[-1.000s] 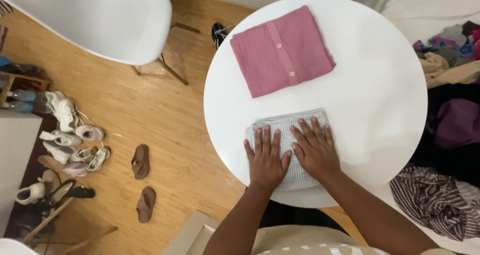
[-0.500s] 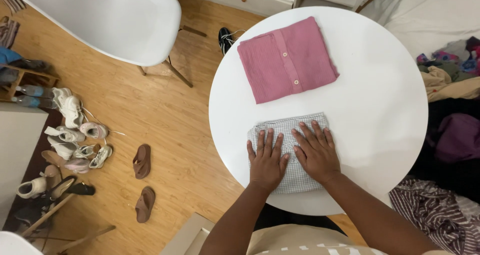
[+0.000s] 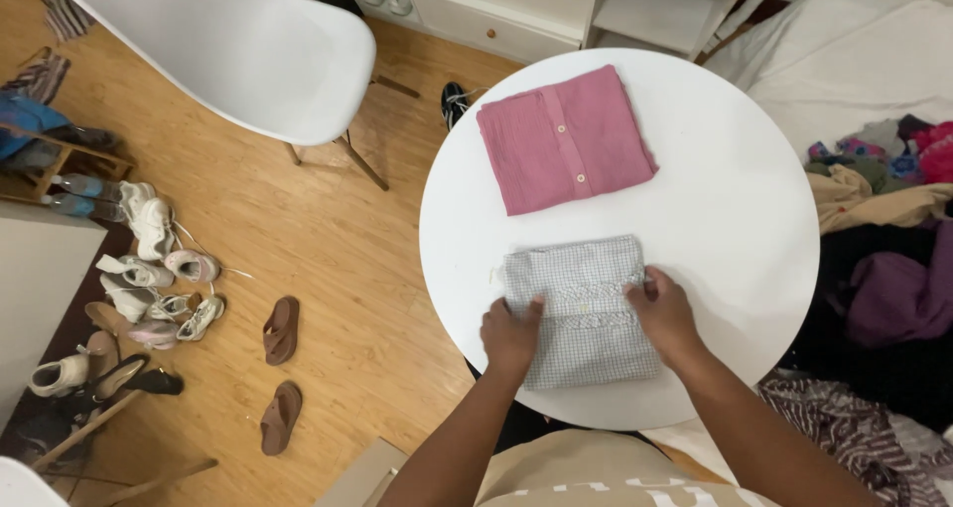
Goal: The person folds a checkered shirt and a black top on a white round table. They then move a white chair closer to the table and place the folded checkered shirt on it. Finally, they fold the black top on the table and place it on the chair.
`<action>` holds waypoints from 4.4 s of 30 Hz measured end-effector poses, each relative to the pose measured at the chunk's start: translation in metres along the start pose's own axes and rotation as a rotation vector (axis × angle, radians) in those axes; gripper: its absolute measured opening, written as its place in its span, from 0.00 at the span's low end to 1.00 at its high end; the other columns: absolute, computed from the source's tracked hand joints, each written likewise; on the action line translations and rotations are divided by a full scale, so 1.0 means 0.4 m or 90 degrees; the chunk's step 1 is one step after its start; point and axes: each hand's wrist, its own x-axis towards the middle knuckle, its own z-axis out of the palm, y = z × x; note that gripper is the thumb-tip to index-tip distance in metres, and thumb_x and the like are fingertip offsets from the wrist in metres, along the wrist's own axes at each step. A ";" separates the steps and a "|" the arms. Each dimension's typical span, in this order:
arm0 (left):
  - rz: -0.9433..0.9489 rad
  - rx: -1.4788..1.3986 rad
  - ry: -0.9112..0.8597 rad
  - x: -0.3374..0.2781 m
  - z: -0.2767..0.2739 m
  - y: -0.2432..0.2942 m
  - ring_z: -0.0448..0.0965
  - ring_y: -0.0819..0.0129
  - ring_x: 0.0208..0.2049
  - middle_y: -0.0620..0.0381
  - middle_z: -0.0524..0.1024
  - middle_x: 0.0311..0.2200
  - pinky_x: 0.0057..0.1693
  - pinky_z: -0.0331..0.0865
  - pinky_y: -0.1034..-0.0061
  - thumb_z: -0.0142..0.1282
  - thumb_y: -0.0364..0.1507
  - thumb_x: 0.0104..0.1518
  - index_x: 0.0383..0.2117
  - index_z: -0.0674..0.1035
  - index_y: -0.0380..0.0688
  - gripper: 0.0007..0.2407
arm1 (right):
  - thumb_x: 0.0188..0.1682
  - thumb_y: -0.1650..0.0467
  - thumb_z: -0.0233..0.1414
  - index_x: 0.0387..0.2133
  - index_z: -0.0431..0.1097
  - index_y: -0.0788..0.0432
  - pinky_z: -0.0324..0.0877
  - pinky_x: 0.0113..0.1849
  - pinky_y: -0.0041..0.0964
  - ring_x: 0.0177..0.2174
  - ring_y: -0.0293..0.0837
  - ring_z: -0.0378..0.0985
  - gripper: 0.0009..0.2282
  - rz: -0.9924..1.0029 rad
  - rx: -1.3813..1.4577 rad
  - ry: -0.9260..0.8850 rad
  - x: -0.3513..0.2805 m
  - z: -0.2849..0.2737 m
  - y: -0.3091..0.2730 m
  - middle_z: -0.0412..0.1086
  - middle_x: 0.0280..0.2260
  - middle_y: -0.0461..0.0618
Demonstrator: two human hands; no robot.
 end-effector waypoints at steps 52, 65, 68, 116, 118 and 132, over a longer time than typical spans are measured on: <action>0.213 -0.308 -0.111 0.430 -0.149 0.337 0.64 0.50 0.63 0.41 0.62 0.64 0.67 0.60 0.63 0.48 0.29 0.64 0.69 0.51 0.38 0.28 | 0.50 0.77 0.53 0.65 0.60 0.60 0.62 0.59 0.42 0.66 0.58 0.56 0.27 -0.317 -0.033 0.265 0.352 0.060 -0.348 0.47 0.69 0.64; 0.623 0.422 -0.003 0.440 -0.092 0.302 0.34 0.48 0.73 0.47 0.41 0.73 0.71 0.33 0.46 0.37 0.49 0.65 0.71 0.53 0.49 0.30 | 0.56 0.54 0.46 0.68 0.57 0.45 0.36 0.62 0.72 0.69 0.65 0.37 0.27 -0.379 -0.376 0.206 0.359 0.202 -0.365 0.42 0.71 0.61; 0.611 0.446 -0.017 0.451 -0.100 0.302 0.34 0.51 0.74 0.48 0.41 0.74 0.71 0.33 0.47 0.34 0.51 0.65 0.72 0.52 0.51 0.31 | 0.55 0.51 0.43 0.68 0.55 0.43 0.32 0.62 0.70 0.70 0.62 0.35 0.28 -0.365 -0.370 0.162 0.378 0.209 -0.355 0.40 0.72 0.61; 0.887 0.330 -0.107 -0.174 0.140 0.182 0.38 0.36 0.73 0.33 0.47 0.70 0.71 0.37 0.41 0.51 0.34 0.63 0.67 0.57 0.32 0.28 | 0.54 0.57 0.47 0.68 0.52 0.46 0.34 0.61 0.74 0.69 0.65 0.31 0.28 -0.269 -0.284 0.402 -0.298 -0.109 0.018 0.35 0.72 0.62; 0.908 0.332 -0.119 -0.202 0.141 0.196 0.38 0.35 0.72 0.33 0.47 0.70 0.70 0.36 0.41 0.52 0.34 0.63 0.67 0.58 0.33 0.29 | 0.55 0.57 0.47 0.68 0.52 0.47 0.35 0.61 0.75 0.69 0.66 0.32 0.28 -0.276 -0.276 0.437 -0.320 -0.135 0.024 0.35 0.72 0.63; 1.044 0.376 -0.254 -0.302 0.160 0.167 0.36 0.35 0.72 0.31 0.45 0.70 0.71 0.37 0.42 0.55 0.32 0.61 0.67 0.57 0.32 0.30 | 0.56 0.57 0.47 0.69 0.49 0.50 0.38 0.61 0.75 0.69 0.72 0.35 0.29 -0.120 -0.259 0.601 -0.497 -0.091 0.151 0.37 0.71 0.69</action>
